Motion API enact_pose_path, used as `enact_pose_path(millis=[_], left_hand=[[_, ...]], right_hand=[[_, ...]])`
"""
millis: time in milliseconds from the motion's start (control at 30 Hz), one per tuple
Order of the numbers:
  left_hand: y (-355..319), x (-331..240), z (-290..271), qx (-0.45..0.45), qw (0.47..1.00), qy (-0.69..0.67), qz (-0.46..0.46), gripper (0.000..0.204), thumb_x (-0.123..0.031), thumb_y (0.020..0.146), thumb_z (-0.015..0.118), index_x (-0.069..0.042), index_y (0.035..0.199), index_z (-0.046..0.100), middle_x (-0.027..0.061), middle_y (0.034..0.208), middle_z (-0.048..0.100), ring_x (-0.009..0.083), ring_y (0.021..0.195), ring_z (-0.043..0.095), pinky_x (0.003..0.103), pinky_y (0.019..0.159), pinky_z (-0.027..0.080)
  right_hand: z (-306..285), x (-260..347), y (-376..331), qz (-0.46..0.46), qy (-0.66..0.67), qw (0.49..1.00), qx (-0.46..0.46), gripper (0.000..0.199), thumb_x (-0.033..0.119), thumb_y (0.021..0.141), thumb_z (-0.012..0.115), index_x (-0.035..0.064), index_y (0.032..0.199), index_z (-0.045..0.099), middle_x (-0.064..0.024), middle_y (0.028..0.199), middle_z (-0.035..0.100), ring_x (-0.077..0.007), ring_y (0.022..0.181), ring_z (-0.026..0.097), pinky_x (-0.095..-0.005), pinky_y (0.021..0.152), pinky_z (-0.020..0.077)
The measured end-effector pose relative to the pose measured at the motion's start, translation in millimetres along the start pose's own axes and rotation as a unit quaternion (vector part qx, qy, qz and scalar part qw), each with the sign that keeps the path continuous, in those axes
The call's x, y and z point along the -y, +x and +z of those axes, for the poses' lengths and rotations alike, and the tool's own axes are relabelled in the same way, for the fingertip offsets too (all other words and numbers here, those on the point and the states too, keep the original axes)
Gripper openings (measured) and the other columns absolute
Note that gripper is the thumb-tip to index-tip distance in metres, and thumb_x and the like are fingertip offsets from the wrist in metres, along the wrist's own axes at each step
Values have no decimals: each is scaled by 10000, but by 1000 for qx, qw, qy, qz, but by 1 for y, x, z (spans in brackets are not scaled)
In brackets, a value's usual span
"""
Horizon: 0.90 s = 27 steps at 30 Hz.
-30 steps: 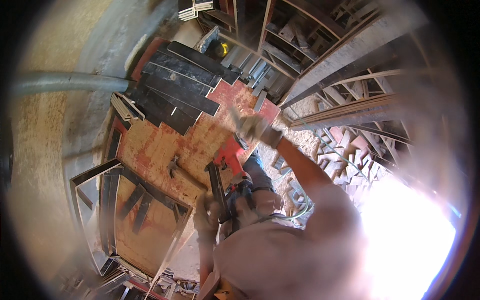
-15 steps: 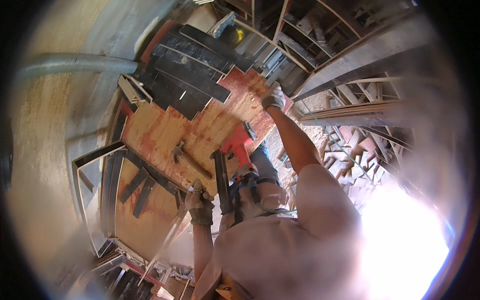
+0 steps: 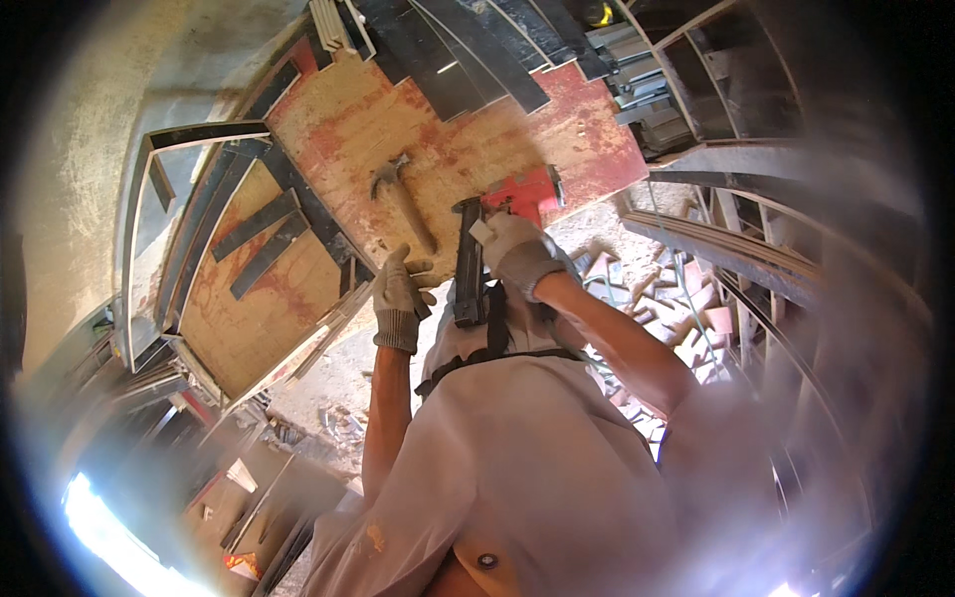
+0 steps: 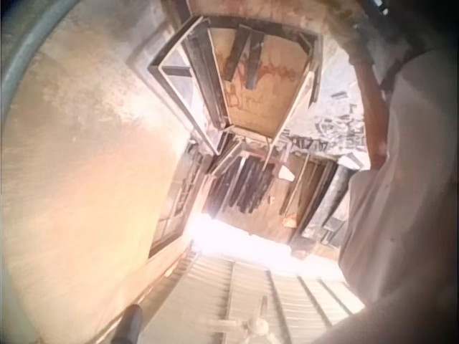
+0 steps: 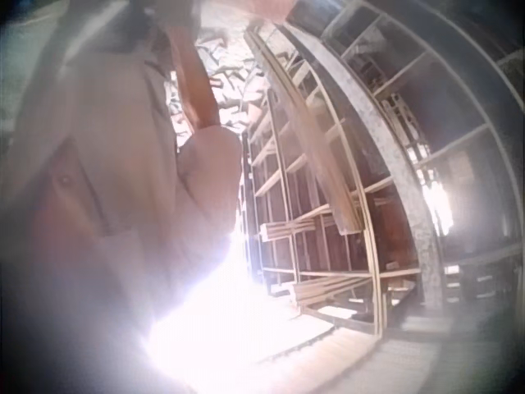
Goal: The person assembles a rectangular wooden frame by positioning dark wooden strips onto a plywood base and securing them with a red pneumatic nail gun. The person repeatedly picks up strips, aligns them, and fastens them to the base.
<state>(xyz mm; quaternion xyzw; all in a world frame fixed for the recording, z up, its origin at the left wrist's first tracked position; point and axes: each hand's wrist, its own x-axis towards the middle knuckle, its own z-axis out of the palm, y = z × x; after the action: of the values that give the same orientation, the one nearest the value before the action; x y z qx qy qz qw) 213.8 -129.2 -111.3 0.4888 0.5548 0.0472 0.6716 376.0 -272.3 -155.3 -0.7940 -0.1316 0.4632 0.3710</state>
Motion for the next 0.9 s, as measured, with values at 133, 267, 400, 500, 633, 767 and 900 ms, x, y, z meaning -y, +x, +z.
enact_pose_path(millis=[133, 267, 400, 500, 633, 767, 900], left_hand=[[1, 4, -7, -1, 997, -73, -25, 519, -475, 1044, 466, -51, 1331, 554, 140, 966, 684, 176, 642, 649, 276, 459, 488], [-3, 7, -18, 11, 991, -124, -54, 502, -455, 1042, 466, -28, 1281, 577, 146, 892, 675, 187, 610, 637, 281, 476, 482], [7, 22, -36, 70, 988, -136, -18, 545, -436, 1071, 389, 47, 1208, 601, 163, 872, 690, 213, 666, 693, 297, 531, 554], [-1, 18, -41, 50, 994, -98, 23, 563, -434, 1075, 373, 66, 1181, 610, 171, 874, 699, 227, 701, 714, 317, 566, 584], [0, 19, -45, 53, 991, -119, 2, 570, -435, 1080, 361, 67, 1176, 612, 176, 877, 707, 241, 702, 716, 331, 574, 586], [4, 19, -39, 75, 987, -145, 0, 562, -437, 1080, 370, 53, 1138, 638, 172, 909, 714, 249, 751, 713, 343, 647, 584], [32, 38, -25, 101, 991, -67, 53, 554, -442, 1080, 381, 31, 1107, 668, 130, 932, 716, 208, 834, 686, 312, 754, 548]], right_hand=[[26, -17, 0, 4, -225, 974, 35, 255, 214, 946, 545, 18, 832, 661, -102, 627, 654, -201, 536, 680, -346, 431, 515], [34, -3, -6, 119, -157, 966, 168, 226, 153, 923, 509, 11, 820, 651, -115, 638, 675, -215, 510, 685, -345, 424, 528], [39, -5, -21, 68, -82, 993, 53, 207, 137, 923, 519, 29, 813, 657, -114, 639, 677, -205, 497, 681, -329, 405, 526], [40, 3, -25, 126, -68, 990, 11, 191, 132, 925, 524, 34, 830, 658, -99, 626, 668, -185, 492, 676, -312, 394, 514], [39, 3, -27, 157, -30, 983, 88, 194, 151, 943, 522, 39, 865, 661, -83, 638, 671, -171, 490, 667, -294, 389, 506], [29, 9, -31, 147, 9, 978, 149, 209, 189, 966, 535, 32, 967, 673, -84, 726, 693, -150, 521, 648, -286, 426, 514], [23, 29, -39, -76, -67, 991, 81, 252, 251, 994, 558, 39, 1101, 643, -55, 740, 658, -139, 568, 612, -303, 534, 513]])
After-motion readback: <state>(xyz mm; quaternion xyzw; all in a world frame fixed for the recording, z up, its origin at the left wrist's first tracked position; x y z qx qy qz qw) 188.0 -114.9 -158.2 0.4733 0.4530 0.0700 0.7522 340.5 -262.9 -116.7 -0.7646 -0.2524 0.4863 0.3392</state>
